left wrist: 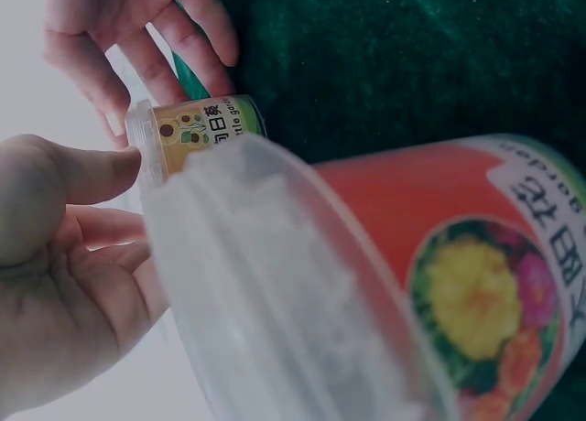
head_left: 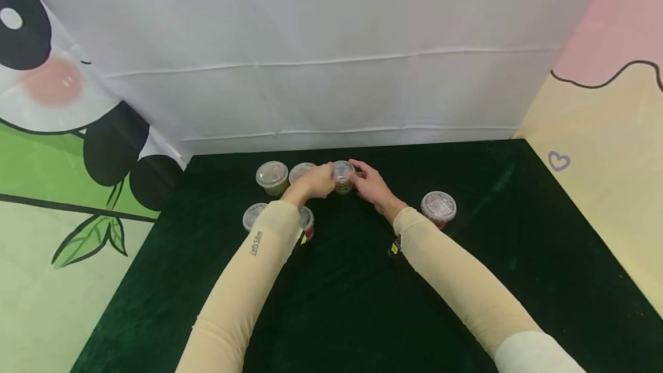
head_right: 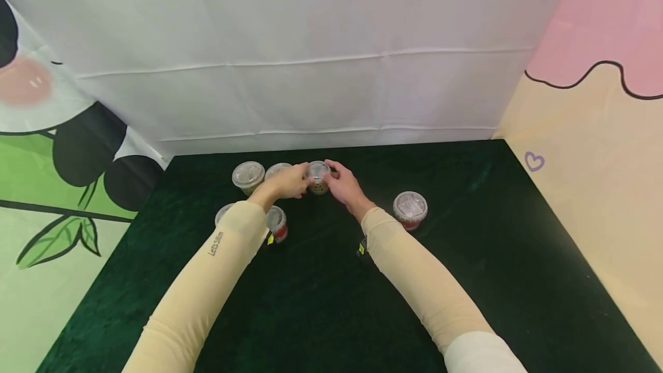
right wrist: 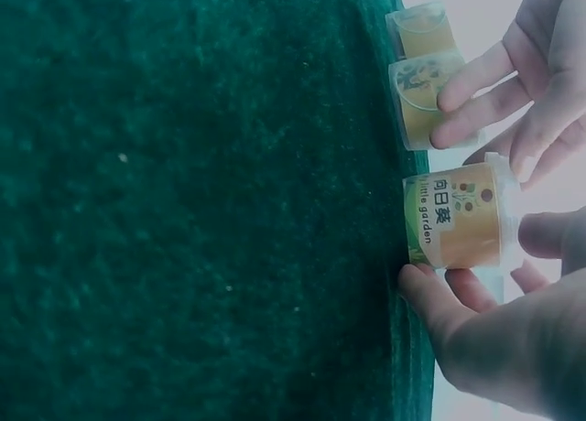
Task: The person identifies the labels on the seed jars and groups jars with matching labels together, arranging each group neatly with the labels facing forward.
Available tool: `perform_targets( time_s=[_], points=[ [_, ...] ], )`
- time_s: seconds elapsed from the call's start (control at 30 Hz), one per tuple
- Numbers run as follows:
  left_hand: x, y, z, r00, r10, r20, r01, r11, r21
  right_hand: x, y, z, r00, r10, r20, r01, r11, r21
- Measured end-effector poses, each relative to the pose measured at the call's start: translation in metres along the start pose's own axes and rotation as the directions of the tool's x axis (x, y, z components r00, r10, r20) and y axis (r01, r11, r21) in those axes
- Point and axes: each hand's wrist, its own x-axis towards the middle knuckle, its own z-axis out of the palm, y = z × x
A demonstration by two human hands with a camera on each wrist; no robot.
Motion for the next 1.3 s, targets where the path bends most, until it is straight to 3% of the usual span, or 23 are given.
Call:
perform_targets(
  time_s=[0.1, 0.33, 0.5, 0.63, 0.8, 0.93, 1.1, 1.2, 1.3],
  points=[
    [-0.001, -0.001, 0.000, 1.000, 0.015, -0.021, -0.015, 0.999, 0.028, -0.001, 0.002, 0.003, 0.999, -0.048, -0.012, 0.048, 0.997, -0.052],
    [-0.002, -0.003, 0.001, 0.999, 0.017, -0.029, -0.018, 0.999, -0.030, -0.005, 0.008, 0.005, 0.988, -0.146, -0.056, 0.126, 0.955, -0.269],
    [-0.009, 0.003, 0.005, 0.994, 0.017, -0.104, -0.011, 0.998, 0.057, -0.012, 0.009, -0.004, 0.974, -0.203, -0.100, 0.168, 0.945, -0.280],
    [-0.019, 0.013, 0.009, 0.978, 0.047, -0.202, -0.021, 0.991, 0.132, -0.027, -0.002, -0.023, 0.961, -0.266, -0.069, 0.238, 0.930, -0.280],
    [-0.028, 0.032, 0.015, 0.945, 0.191, -0.265, -0.147, 0.973, 0.177, -0.059, -0.020, -0.057, 0.928, -0.373, 0.012, 0.363, 0.894, -0.261],
    [-0.032, 0.050, 0.029, 0.937, 0.268, -0.224, -0.237, 0.959, 0.157, -0.096, -0.023, -0.084, 0.894, -0.443, 0.073, 0.445, 0.853, -0.273],
    [-0.032, 0.069, 0.051, 0.937, 0.322, -0.131, -0.308, 0.944, 0.118, -0.133, -0.013, -0.117, 0.867, -0.492, 0.081, 0.483, 0.788, -0.382],
    [-0.029, 0.078, 0.062, 0.933, 0.347, -0.092, -0.342, 0.937, 0.068, -0.147, -0.007, -0.134, 0.860, -0.506, 0.068, 0.480, 0.757, -0.443],
    [-0.023, 0.086, 0.071, 0.925, 0.375, -0.061, -0.375, 0.927, 0.019, -0.155, 0.000, -0.149, 0.866, -0.497, 0.063, 0.464, 0.749, -0.474]
  ],
)
